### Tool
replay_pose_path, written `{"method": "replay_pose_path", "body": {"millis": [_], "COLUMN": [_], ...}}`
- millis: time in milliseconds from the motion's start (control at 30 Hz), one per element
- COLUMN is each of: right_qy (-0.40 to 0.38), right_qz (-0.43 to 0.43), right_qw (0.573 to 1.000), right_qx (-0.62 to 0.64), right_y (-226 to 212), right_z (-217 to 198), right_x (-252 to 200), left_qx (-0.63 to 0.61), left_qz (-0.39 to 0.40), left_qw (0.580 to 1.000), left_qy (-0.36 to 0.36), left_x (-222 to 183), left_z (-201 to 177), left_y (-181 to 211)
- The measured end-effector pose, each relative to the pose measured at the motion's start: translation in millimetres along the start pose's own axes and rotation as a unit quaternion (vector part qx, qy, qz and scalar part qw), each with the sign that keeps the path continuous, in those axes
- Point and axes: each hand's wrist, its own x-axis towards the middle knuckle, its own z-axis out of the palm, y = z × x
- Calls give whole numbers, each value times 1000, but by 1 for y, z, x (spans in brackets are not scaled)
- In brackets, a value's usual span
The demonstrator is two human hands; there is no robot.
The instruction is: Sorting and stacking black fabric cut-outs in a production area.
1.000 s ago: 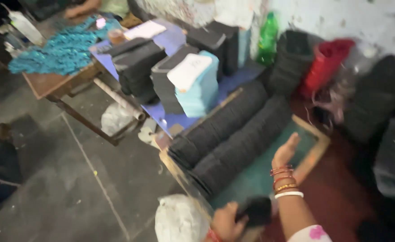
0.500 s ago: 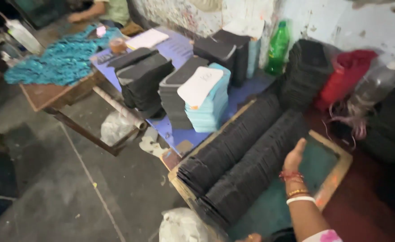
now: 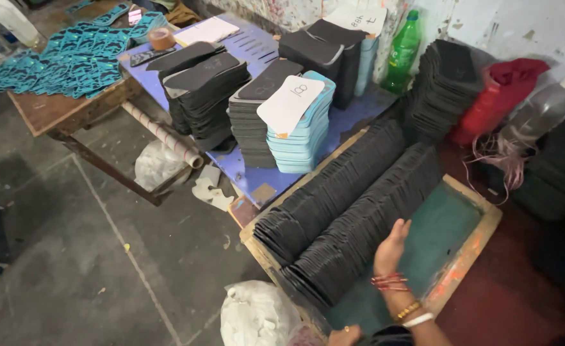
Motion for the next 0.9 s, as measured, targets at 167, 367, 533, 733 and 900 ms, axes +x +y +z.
{"method": "replay_pose_path", "body": {"millis": [167, 367, 533, 733, 900], "right_qy": [-155, -593, -519, -430, -402], "right_qz": [56, -89, -252, -264, -268], "right_qw": [972, 798, 789, 842, 854], "right_qx": [168, -53, -212, -189, -192], "right_y": [-63, -117, -132, -90, -59], "right_z": [-90, -178, -185, -170, -169], "right_x": [-1, -47, -65, -82, -56], "left_qx": [-83, -119, -97, -104, -93], "left_qz": [-46, -35, -221, -146, -124], "left_qw": [995, 984, 969, 978, 984], "left_qy": [9, 130, 52, 105, 90], "left_x": [97, 166, 177, 182, 183], "left_z": [-97, -217, -216, -185, -199], "left_y": [127, 281, 284, 269, 276]}}
